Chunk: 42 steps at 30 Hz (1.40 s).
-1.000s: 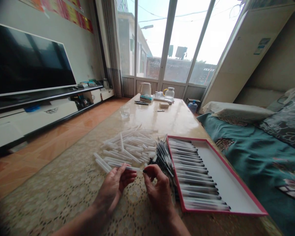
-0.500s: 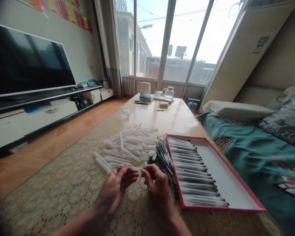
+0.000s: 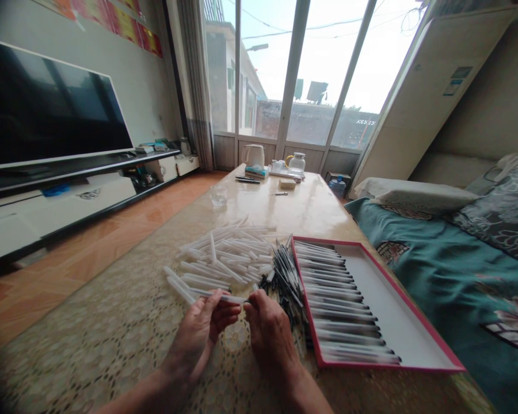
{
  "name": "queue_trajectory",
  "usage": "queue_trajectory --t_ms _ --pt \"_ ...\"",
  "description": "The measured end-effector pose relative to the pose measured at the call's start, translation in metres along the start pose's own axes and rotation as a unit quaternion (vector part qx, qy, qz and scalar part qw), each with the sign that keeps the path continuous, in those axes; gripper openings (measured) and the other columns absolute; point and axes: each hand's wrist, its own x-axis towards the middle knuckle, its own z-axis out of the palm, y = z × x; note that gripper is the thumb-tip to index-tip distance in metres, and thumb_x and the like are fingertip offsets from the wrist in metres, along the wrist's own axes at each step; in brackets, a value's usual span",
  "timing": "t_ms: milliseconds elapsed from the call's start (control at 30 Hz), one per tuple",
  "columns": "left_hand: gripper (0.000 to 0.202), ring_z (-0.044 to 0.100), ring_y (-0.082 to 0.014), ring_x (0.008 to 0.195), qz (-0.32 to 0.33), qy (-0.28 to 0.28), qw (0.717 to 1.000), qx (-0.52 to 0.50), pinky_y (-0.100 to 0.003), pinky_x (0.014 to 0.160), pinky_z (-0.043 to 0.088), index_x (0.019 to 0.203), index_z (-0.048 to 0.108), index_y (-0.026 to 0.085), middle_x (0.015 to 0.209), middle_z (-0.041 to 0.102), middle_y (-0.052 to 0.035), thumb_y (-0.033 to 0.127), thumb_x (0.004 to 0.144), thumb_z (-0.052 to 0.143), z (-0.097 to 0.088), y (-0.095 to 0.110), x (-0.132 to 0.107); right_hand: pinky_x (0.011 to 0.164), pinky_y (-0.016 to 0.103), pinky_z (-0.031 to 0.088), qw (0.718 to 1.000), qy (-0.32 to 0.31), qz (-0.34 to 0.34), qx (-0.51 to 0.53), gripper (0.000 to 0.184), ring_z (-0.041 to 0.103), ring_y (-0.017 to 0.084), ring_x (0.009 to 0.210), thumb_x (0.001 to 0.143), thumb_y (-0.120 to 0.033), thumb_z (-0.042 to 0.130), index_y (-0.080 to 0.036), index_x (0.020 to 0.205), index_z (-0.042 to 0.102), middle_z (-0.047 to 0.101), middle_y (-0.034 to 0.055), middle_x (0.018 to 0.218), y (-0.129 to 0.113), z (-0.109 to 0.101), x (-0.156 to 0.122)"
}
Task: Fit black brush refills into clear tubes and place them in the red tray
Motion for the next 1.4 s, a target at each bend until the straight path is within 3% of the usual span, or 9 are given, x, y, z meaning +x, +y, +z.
queue_trajectory --t_ms 200,400,600,800,967,1233,1400 --pt "0.017 0.067 -0.0161 0.056 -0.003 -0.004 1.0 0.008 -0.026 0.057 0.054 0.077 0.059 0.013 0.06 0.071 -0.0055 0.028 0.074 0.065 -0.001 -0.002 0.0 0.054 0.022 0.033 0.999 0.009 -0.016 -0.044 0.037 0.049 0.013 0.053 0.094 -0.033 0.029 -0.021 0.063 0.044 0.051 -0.0014 0.055 0.007 0.001 0.0" --pt "0.019 0.067 -0.0168 0.059 0.005 -0.009 1.0 0.002 -0.027 0.06 0.054 0.077 0.059 0.012 0.062 0.072 -0.0073 0.03 0.075 0.064 -0.001 -0.001 0.001 0.058 0.021 0.037 1.0 0.008 0.003 -0.026 0.019 0.056 0.014 0.061 0.092 -0.032 0.037 -0.02 0.085 0.05 0.06 -0.0008 0.066 0.004 0.0 0.0" --pt "0.021 0.067 -0.0168 0.056 0.006 -0.009 1.0 0.009 -0.027 0.058 0.054 0.078 0.059 0.012 0.059 0.071 -0.0056 0.03 0.071 0.068 -0.001 -0.004 0.0 0.056 0.022 0.034 0.999 0.016 -0.001 -0.041 0.038 0.052 0.013 0.055 0.095 -0.033 0.028 -0.021 0.063 0.046 0.054 -0.0015 0.054 0.008 0.002 0.0" --pt "0.022 0.068 -0.0171 0.059 0.018 -0.001 1.0 0.009 -0.027 0.06 0.054 0.079 0.06 0.012 0.063 0.072 -0.0072 0.033 0.074 0.065 -0.002 -0.003 0.001 0.056 0.021 0.038 1.0 0.024 0.007 -0.01 0.023 0.055 0.014 0.059 0.092 -0.036 0.036 -0.021 0.08 0.05 0.059 -0.001 0.064 0.006 0.002 0.001" --pt "0.019 0.067 -0.0168 0.058 0.01 -0.011 1.0 0.008 -0.027 0.058 0.053 0.081 0.059 0.012 0.062 0.071 -0.0059 0.03 0.076 0.063 -0.001 -0.003 -0.001 0.058 0.022 0.037 0.999 0.013 0.0 -0.035 0.036 0.053 0.014 0.058 0.095 -0.033 0.029 -0.022 0.066 0.047 0.056 -0.0009 0.058 0.006 0.001 0.001" --pt "0.016 0.067 -0.0158 0.059 0.012 -0.015 1.0 0.007 -0.025 0.056 0.052 0.084 0.059 0.013 0.064 0.071 -0.0057 0.027 0.077 0.063 0.0 0.002 0.001 0.06 0.023 0.037 1.0 0.022 0.007 -0.009 0.024 0.054 0.014 0.063 0.094 -0.034 0.035 -0.021 0.079 0.049 0.057 -0.0014 0.066 0.002 -0.003 0.001" --pt "0.019 0.065 -0.0125 0.055 0.025 0.032 0.999 -0.017 -0.02 0.054 0.051 0.078 0.062 0.013 0.058 0.069 -0.0021 0.025 0.067 0.073 0.0 0.01 0.004 0.057 0.022 0.036 0.999 0.043 0.028 -0.012 0.034 0.053 0.013 0.061 0.095 -0.035 0.032 -0.021 0.068 0.047 0.056 -0.0015 0.062 -0.002 -0.006 0.0"
